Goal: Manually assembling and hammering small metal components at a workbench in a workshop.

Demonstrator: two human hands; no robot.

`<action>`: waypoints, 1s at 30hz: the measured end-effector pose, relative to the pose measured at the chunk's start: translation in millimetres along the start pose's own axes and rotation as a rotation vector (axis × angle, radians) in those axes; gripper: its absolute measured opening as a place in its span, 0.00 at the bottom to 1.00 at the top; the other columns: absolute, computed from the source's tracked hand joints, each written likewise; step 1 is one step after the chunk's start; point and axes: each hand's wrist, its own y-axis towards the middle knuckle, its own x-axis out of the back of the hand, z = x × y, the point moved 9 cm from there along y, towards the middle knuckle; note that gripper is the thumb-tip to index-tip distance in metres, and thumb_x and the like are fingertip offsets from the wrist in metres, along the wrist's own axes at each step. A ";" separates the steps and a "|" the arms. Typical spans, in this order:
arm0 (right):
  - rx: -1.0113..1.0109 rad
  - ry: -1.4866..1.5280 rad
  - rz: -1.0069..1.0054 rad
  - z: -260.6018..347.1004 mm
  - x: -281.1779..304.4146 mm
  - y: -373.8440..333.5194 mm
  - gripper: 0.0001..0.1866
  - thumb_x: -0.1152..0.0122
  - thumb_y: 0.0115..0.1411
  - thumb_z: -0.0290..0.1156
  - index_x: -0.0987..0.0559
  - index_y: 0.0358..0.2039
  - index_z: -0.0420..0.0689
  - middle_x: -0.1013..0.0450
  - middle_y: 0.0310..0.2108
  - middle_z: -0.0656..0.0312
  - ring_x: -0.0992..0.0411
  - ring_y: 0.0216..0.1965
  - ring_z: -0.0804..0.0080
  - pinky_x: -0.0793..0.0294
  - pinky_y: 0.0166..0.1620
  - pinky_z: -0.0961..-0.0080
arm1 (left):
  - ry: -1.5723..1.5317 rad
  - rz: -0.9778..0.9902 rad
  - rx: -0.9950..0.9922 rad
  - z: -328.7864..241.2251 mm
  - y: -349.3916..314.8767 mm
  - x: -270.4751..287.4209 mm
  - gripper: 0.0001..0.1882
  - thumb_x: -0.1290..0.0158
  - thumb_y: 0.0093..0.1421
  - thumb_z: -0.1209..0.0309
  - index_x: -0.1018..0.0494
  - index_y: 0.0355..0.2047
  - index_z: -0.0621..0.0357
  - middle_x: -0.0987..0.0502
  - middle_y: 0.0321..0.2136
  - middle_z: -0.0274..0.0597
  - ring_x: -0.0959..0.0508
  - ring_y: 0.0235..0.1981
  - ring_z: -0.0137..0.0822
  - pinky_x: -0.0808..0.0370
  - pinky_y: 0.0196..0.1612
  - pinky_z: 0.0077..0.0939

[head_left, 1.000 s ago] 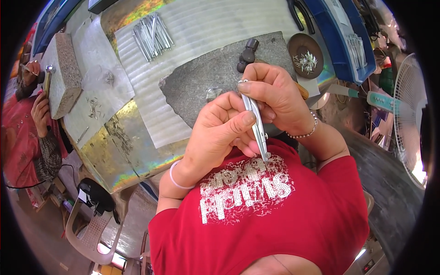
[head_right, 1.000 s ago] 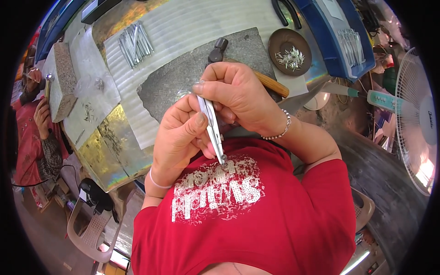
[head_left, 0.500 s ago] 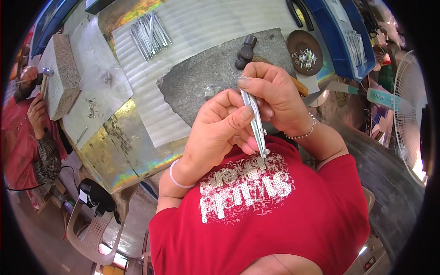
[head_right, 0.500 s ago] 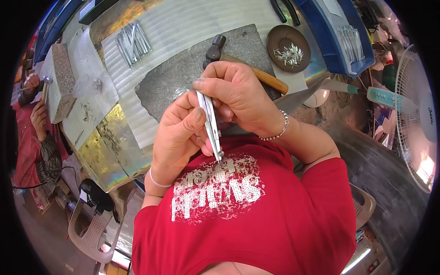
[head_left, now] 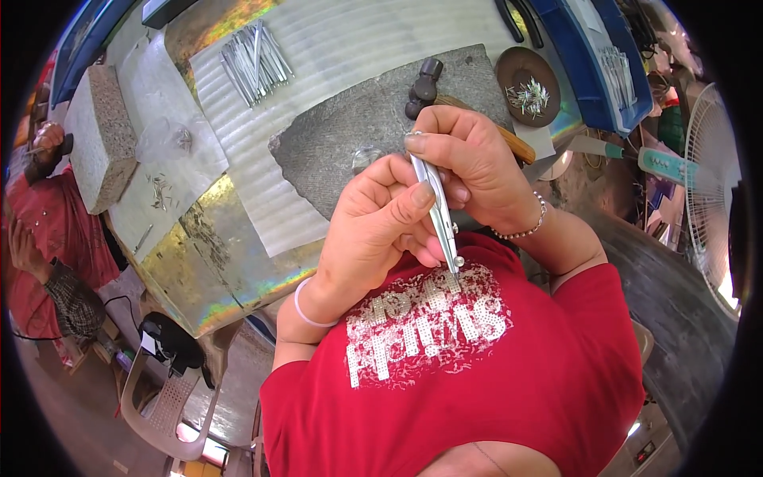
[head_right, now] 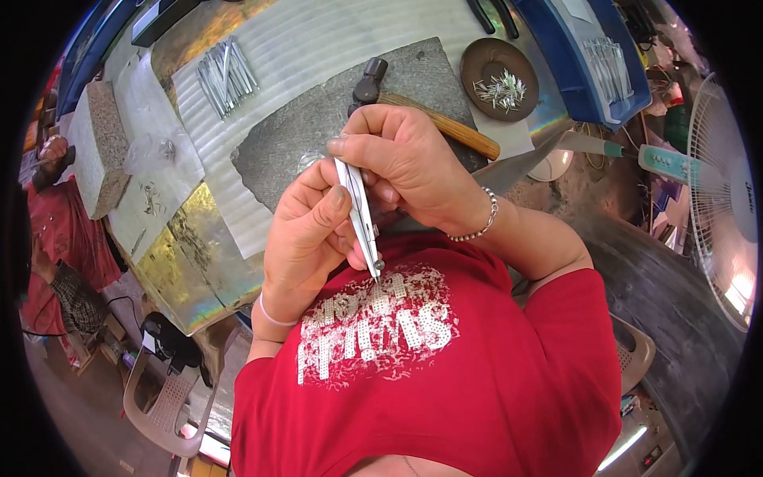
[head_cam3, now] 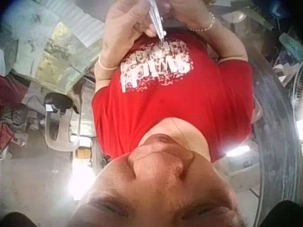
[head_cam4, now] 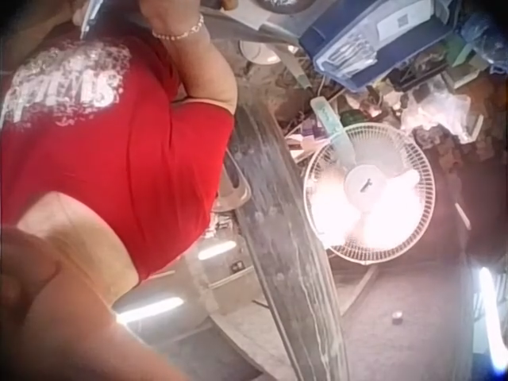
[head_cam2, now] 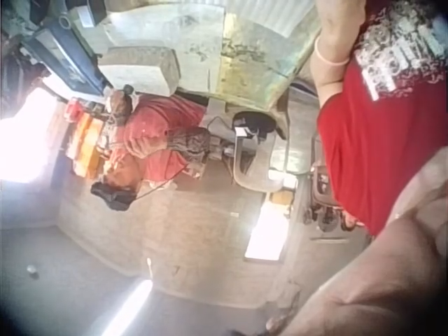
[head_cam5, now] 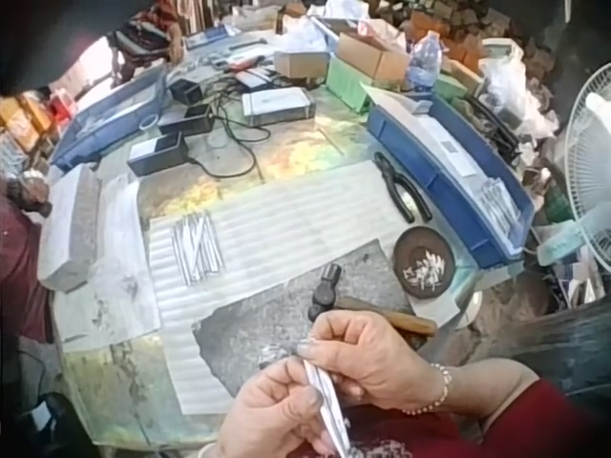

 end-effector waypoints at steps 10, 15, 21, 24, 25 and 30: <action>-0.021 -0.044 0.013 -2.3 -0.1 2.6 0.08 0.44 0.59 0.31 0.29 0.25 0.42 0.33 0.15 0.69 0.43 0.10 0.89 0.46 0.13 0.90 | 0.000 0.005 -0.022 -4.6 -1.0 0.7 0.08 0.50 0.61 0.70 0.35 0.32 0.60 0.24 0.27 0.47 0.22 0.19 0.30 0.23 0.20 0.17; 0.091 -0.181 -0.032 28.2 6.4 8.3 0.09 0.48 0.60 0.34 0.28 0.27 0.43 0.30 0.18 0.66 0.40 0.10 0.87 0.43 0.13 0.91 | 0.062 -0.030 -0.082 -11.7 -6.5 -0.4 0.07 0.49 0.60 0.73 0.36 0.32 0.61 0.24 0.26 0.47 0.23 0.17 0.29 0.24 0.19 0.18; 0.501 -0.502 -0.161 145.2 47.3 34.6 0.11 0.49 0.61 0.35 0.28 0.27 0.42 0.30 0.17 0.66 0.41 0.10 0.87 0.41 0.15 0.89 | 0.086 -0.075 -0.160 -27.0 -13.2 5.8 0.08 0.50 0.59 0.77 0.37 0.37 0.62 0.25 0.25 0.45 0.23 0.21 0.29 0.24 0.25 0.19; 0.528 -0.878 -0.392 172.5 59.7 58.3 0.09 0.48 0.59 0.33 0.28 0.27 0.40 0.33 0.17 0.68 0.40 0.13 0.86 0.42 0.15 0.88 | 0.105 -0.089 -0.201 -34.4 -20.9 2.7 0.12 0.49 0.57 0.78 0.37 0.41 0.61 0.26 0.28 0.42 0.23 0.24 0.30 0.23 0.29 0.20; 0.514 -0.999 -0.476 177.6 70.7 73.0 0.10 0.46 0.57 0.33 0.27 0.29 0.38 0.33 0.17 0.67 0.38 0.15 0.83 0.40 0.17 0.84 | 0.114 -0.080 -0.228 -37.9 -20.3 2.8 0.14 0.48 0.57 0.78 0.38 0.42 0.61 0.27 0.29 0.41 0.23 0.26 0.30 0.23 0.30 0.20; 0.700 -1.557 -0.444 168.2 105.3 143.7 0.14 0.46 0.55 0.39 0.25 0.26 0.40 0.28 0.21 0.54 0.28 0.24 0.62 0.31 0.29 0.68 | 0.135 -0.135 -0.317 -50.4 -28.5 15.4 0.17 0.48 0.56 0.79 0.39 0.45 0.60 0.28 0.30 0.39 0.24 0.27 0.30 0.25 0.29 0.19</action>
